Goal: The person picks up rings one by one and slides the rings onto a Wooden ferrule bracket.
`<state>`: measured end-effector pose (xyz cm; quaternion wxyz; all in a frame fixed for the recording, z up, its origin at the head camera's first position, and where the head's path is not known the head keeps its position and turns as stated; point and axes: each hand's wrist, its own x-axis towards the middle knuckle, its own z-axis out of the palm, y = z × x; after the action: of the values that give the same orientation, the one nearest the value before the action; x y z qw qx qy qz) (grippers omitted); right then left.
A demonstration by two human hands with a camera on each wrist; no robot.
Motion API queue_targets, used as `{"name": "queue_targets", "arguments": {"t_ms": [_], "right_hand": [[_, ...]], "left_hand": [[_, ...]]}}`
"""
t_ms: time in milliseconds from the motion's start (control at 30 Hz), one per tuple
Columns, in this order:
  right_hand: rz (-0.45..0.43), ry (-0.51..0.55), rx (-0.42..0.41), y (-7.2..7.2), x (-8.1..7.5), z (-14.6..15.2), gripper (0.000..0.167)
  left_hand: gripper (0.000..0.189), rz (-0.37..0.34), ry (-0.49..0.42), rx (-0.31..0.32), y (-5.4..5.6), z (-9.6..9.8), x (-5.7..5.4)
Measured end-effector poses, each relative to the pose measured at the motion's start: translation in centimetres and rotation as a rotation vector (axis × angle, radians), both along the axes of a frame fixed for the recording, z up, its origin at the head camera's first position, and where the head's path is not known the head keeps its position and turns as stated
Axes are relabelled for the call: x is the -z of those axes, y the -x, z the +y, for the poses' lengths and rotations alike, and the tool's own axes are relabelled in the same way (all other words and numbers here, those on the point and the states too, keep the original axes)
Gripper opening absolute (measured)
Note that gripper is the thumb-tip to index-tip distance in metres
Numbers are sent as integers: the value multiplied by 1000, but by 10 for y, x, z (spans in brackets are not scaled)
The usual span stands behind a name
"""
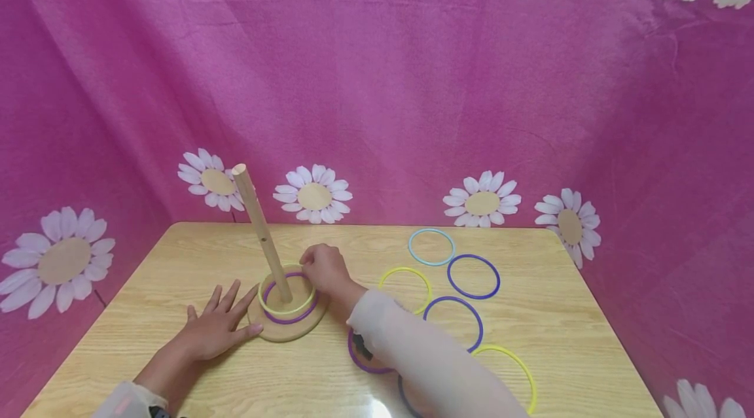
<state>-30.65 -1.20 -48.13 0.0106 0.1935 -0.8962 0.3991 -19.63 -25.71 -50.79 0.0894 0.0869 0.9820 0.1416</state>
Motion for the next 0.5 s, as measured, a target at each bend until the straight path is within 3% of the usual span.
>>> {"name": "queue_targets", "arguments": {"t_ms": [500], "right_hand": [[-19,-6,18,-2,14,1,12]], "left_hand": [[92,7,-7,0,0,0,0]]}}
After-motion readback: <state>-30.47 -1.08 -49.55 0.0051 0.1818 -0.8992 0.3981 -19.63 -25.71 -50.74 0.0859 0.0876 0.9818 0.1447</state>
